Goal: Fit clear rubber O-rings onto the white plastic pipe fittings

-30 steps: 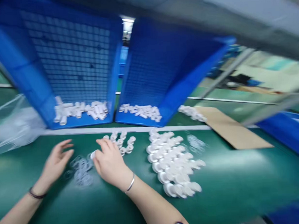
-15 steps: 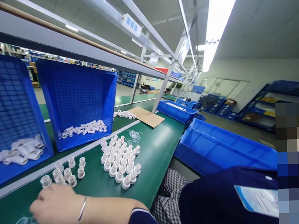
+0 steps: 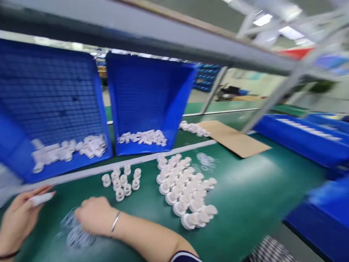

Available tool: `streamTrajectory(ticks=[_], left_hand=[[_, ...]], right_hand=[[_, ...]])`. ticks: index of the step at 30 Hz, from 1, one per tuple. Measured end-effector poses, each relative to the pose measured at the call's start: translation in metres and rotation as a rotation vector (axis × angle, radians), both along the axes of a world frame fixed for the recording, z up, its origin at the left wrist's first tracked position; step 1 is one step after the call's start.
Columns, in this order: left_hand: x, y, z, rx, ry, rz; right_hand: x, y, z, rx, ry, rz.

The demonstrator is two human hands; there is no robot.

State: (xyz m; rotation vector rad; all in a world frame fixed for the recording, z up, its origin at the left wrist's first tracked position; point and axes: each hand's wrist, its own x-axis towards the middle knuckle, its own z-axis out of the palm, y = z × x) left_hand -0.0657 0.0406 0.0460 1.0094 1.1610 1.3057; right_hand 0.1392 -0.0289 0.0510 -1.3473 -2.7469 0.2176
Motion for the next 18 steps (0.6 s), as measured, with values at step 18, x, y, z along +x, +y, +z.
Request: streamTrajectory(ticks=[18], left_hand=[[0.026, -0.066, -0.014, -0.056, 0.165, -0.313]], right_hand=[[0.014, 0.011, -0.014, -0.045, 0.438, -0.005]])
